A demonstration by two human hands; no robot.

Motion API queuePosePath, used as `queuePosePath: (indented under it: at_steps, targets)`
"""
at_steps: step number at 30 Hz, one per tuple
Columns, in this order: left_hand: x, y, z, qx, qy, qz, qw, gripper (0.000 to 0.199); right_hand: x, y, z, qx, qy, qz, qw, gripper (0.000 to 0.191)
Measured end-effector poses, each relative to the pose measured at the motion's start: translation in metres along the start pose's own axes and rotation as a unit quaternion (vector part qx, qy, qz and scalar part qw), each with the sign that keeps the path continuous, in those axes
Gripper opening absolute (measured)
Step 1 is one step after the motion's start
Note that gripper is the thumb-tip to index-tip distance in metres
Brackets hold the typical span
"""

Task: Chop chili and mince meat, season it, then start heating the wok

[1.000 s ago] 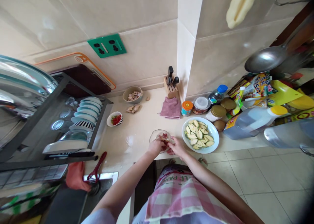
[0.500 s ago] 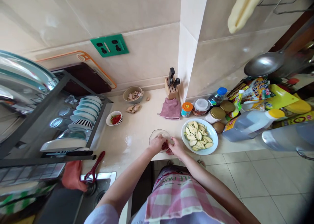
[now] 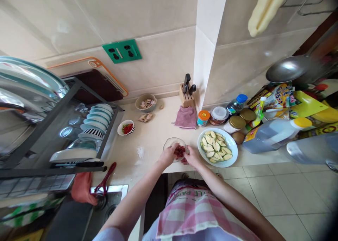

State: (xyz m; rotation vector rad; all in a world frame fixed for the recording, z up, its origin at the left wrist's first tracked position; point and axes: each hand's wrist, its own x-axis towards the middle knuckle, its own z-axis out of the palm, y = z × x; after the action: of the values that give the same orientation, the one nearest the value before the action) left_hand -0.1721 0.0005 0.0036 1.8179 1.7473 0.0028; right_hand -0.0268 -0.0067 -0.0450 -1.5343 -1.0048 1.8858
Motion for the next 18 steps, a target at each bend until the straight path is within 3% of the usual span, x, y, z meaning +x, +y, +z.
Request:
queuePosePath:
  at_steps: [2,7,12,15,18]
  targets:
    - [0.003,0.002,0.003,0.025,0.011,-0.022,0.999,0.060,0.000,0.001,0.002,0.000,-0.003,0.000,1.000,0.046]
    - [0.015,0.012,0.017,0.063,0.001,-0.021,0.998,0.024,0.002,0.005,0.006,-0.002,-0.008,0.001,1.000,0.049]
    - [0.004,0.008,0.009,0.076,0.039,0.011,0.996,0.035,0.005,0.006,0.006,0.001,-0.004,0.001,1.000,0.047]
    - [-0.003,0.000,0.007,0.053,0.005,0.036,0.998,0.027,0.003,0.004,0.005,0.006,0.001,0.006,1.000,0.048]
    - [0.002,-0.004,0.011,0.040,-0.012,0.015,0.999,0.021,0.000,0.000,0.004,0.027,-0.030,0.053,0.998,0.055]
